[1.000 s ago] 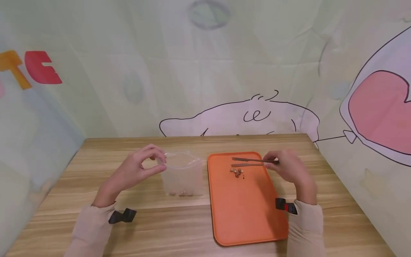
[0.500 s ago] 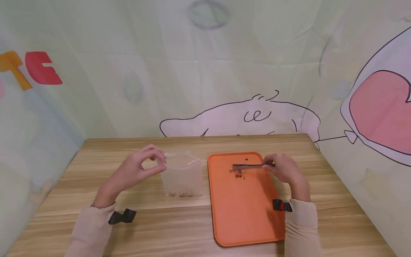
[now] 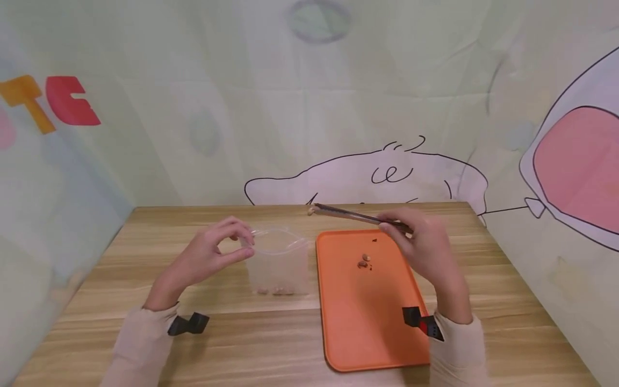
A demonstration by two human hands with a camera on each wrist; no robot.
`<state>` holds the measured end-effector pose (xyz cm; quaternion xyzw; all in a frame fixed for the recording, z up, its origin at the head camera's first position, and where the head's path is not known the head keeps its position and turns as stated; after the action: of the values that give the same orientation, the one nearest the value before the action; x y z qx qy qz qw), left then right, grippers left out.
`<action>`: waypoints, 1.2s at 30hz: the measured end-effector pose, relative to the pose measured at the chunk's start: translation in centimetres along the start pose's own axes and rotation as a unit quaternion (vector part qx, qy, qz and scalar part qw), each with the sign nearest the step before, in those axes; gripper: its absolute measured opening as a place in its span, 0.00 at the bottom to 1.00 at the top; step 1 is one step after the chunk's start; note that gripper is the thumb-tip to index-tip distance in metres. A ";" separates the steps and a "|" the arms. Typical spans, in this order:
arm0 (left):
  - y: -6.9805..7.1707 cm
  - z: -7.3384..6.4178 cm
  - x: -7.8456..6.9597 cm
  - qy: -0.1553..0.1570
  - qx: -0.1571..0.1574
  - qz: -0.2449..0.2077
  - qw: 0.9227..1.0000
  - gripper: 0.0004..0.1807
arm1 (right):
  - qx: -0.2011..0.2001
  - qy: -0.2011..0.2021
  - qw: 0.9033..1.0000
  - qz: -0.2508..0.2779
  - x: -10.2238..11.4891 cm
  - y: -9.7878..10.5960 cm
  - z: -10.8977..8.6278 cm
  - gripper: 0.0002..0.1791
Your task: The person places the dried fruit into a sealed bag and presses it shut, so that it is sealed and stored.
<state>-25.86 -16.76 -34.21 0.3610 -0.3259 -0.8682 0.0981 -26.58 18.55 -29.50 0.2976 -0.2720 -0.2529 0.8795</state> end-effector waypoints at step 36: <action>0.0 0.1 -0.1 0.010 0.004 -0.009 1.000 0.11 | 0.246 -0.187 0.949 -0.064 -10.8 -1.3 -5.1 0.05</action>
<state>-25.85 -16.69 -34.11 0.3726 -0.3254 -0.8642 0.0920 -31.56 26.18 -37.34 0.4692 -0.4657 -0.2849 0.6941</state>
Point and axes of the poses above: each hand's wrist, its own z-axis towards the middle knuckle, its own y-axis out of the back of the hand, x = y × z, the point moved 6 cm from there along z, towards the middle knuckle, and after that the axes turned 1 degree about x, right-handed, at the moved point
